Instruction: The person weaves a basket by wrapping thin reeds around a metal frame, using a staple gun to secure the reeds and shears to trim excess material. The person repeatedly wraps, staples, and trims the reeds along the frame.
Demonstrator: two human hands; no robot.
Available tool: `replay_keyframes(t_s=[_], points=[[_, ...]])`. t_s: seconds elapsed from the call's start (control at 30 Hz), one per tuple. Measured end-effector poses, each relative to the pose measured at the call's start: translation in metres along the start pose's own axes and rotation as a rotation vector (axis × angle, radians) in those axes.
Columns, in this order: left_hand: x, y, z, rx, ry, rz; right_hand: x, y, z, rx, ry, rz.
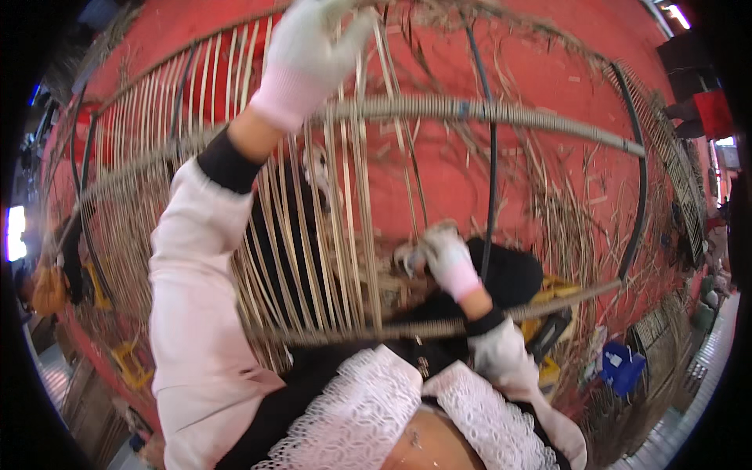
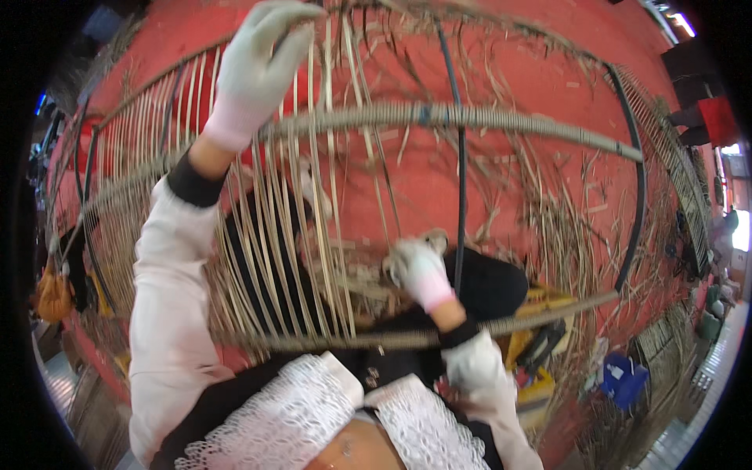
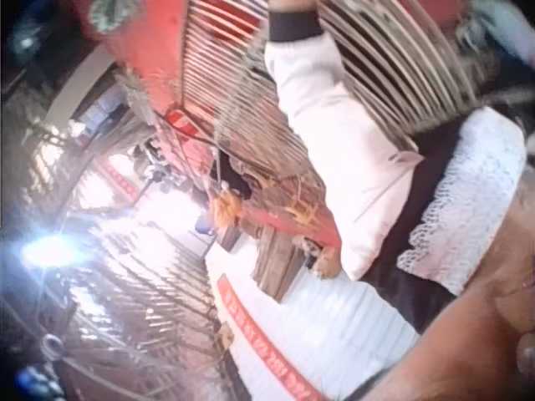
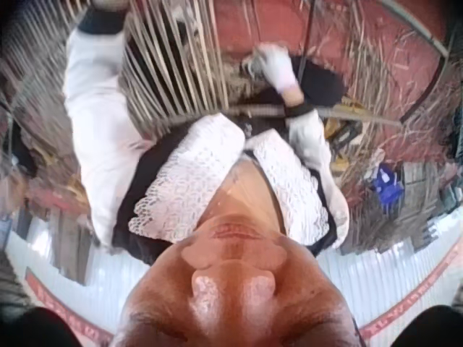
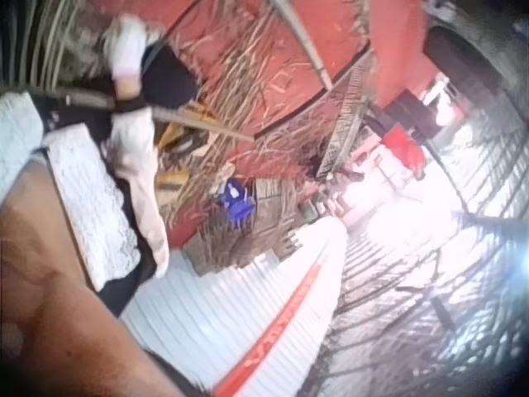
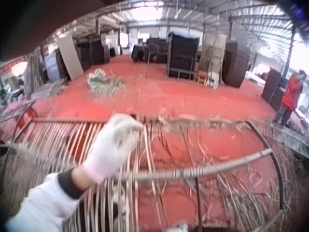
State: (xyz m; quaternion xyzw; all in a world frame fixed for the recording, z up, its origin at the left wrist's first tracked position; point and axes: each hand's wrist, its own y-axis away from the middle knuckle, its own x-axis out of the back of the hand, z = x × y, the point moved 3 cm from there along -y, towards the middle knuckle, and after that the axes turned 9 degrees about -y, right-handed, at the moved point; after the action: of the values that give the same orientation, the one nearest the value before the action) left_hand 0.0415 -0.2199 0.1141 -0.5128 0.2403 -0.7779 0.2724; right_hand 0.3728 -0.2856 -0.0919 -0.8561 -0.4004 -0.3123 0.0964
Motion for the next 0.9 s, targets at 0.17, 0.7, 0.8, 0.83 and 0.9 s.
replay_keyframes(t_s=[0.17,0.7,0.8,0.83,0.9], points=[[0.049,0.240,0.175,0.720,1.109,-1.253,-0.020,-0.002,0.008,0.313,0.223,-0.289],[-0.020,0.404,0.231,2.135,1.226,-0.895,-0.038,0.040,-0.022,-0.406,-0.472,-1.154],[-0.017,0.396,0.232,2.092,1.199,-1.051,-0.034,0.036,-0.023,-0.397,-0.446,-1.155],[-0.016,0.394,0.231,2.048,1.148,-1.111,-0.033,0.036,-0.023,-0.403,-0.454,-1.155],[-0.015,0.393,0.230,2.059,1.129,-1.121,-0.035,0.036,-0.021,-0.421,-0.461,-1.157]])
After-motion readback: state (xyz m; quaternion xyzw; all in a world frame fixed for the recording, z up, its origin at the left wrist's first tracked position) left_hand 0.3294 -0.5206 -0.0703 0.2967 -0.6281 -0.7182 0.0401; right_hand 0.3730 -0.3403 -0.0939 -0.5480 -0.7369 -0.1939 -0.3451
